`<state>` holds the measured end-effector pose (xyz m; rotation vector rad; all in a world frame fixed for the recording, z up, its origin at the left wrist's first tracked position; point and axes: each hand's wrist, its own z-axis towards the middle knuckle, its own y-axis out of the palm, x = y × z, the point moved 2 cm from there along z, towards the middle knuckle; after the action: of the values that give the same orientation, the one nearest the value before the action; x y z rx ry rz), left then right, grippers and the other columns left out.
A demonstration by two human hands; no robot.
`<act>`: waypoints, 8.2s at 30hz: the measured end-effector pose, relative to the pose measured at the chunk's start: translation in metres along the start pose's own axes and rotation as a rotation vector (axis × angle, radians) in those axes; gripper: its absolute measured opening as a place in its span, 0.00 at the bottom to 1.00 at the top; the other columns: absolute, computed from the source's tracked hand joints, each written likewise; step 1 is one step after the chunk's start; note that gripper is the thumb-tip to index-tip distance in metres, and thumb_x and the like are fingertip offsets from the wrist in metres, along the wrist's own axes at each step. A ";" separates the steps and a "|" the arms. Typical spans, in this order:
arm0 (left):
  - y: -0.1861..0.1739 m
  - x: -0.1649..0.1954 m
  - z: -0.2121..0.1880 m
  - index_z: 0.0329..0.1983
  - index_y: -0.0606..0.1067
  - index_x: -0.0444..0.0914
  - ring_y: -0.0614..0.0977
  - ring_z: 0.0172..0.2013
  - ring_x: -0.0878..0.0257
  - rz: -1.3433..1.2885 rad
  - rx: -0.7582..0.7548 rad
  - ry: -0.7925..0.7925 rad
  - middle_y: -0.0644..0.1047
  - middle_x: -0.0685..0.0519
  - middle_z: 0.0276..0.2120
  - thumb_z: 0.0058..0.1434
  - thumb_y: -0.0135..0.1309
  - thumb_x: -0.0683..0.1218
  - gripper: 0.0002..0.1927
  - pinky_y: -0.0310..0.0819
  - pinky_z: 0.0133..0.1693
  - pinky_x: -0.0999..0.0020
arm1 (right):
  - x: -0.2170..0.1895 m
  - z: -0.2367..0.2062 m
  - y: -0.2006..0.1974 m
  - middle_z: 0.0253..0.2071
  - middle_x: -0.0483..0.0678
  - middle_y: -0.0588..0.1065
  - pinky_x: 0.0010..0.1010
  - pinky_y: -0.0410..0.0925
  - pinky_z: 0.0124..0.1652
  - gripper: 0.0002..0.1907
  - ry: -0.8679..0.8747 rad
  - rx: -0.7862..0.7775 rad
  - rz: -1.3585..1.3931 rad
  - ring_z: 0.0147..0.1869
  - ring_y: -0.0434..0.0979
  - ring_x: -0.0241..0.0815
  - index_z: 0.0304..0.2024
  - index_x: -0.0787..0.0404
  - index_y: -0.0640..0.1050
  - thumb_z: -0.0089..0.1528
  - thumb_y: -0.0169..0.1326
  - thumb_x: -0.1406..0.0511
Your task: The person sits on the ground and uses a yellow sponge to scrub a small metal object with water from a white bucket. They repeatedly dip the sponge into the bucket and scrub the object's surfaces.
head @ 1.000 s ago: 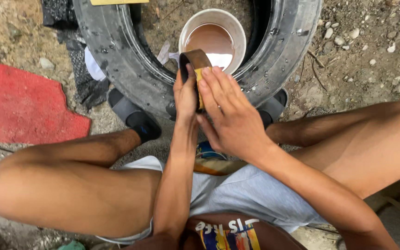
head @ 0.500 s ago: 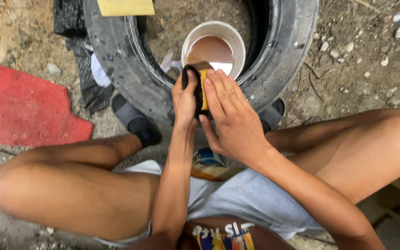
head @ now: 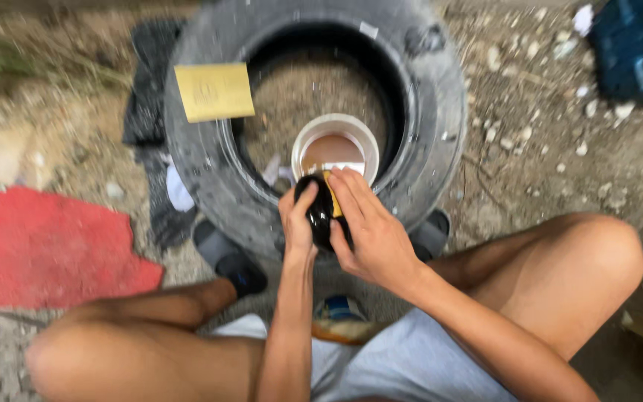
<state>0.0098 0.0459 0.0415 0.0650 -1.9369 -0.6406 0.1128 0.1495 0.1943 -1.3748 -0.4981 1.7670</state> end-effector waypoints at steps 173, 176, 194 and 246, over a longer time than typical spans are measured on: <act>0.092 0.131 0.083 0.67 0.68 0.37 0.80 0.46 0.55 -0.177 -0.036 -0.263 0.75 0.45 0.49 0.49 0.39 0.28 0.38 0.80 0.47 0.61 | 0.027 0.137 -0.050 0.65 0.65 0.73 0.40 0.68 0.70 0.35 -0.287 0.173 -0.304 0.72 0.74 0.60 0.68 0.73 0.69 0.66 0.70 0.61; 0.088 0.134 0.082 0.68 0.66 0.40 0.79 0.46 0.54 -0.202 -0.010 -0.282 0.75 0.44 0.49 0.50 0.38 0.29 0.38 0.79 0.47 0.59 | 0.016 0.137 -0.047 0.68 0.68 0.67 0.46 0.64 0.71 0.41 -0.385 0.199 -0.325 0.73 0.68 0.66 0.69 0.76 0.63 0.64 0.70 0.60; 0.081 0.139 0.074 0.63 0.66 0.39 0.82 0.41 0.56 -0.239 0.000 -0.325 0.75 0.44 0.46 0.55 0.38 0.30 0.31 0.81 0.40 0.61 | 0.026 0.137 -0.046 0.70 0.64 0.67 0.45 0.63 0.74 0.44 -0.379 0.145 -0.150 0.77 0.66 0.63 0.70 0.71 0.65 0.60 0.73 0.58; 0.095 0.161 0.082 0.63 0.71 0.32 0.76 0.60 0.61 0.423 -0.636 0.453 0.75 0.49 0.58 0.56 0.55 0.29 0.29 0.71 0.61 0.67 | 0.002 0.128 -0.074 0.67 0.65 0.66 0.45 0.64 0.68 0.58 -0.249 0.022 0.062 0.71 0.68 0.63 0.68 0.72 0.62 0.47 0.75 0.49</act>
<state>-0.1118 0.1081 0.1937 -0.5395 -1.1947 -0.8367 0.0199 0.2161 0.2888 -1.1719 -0.5721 2.0008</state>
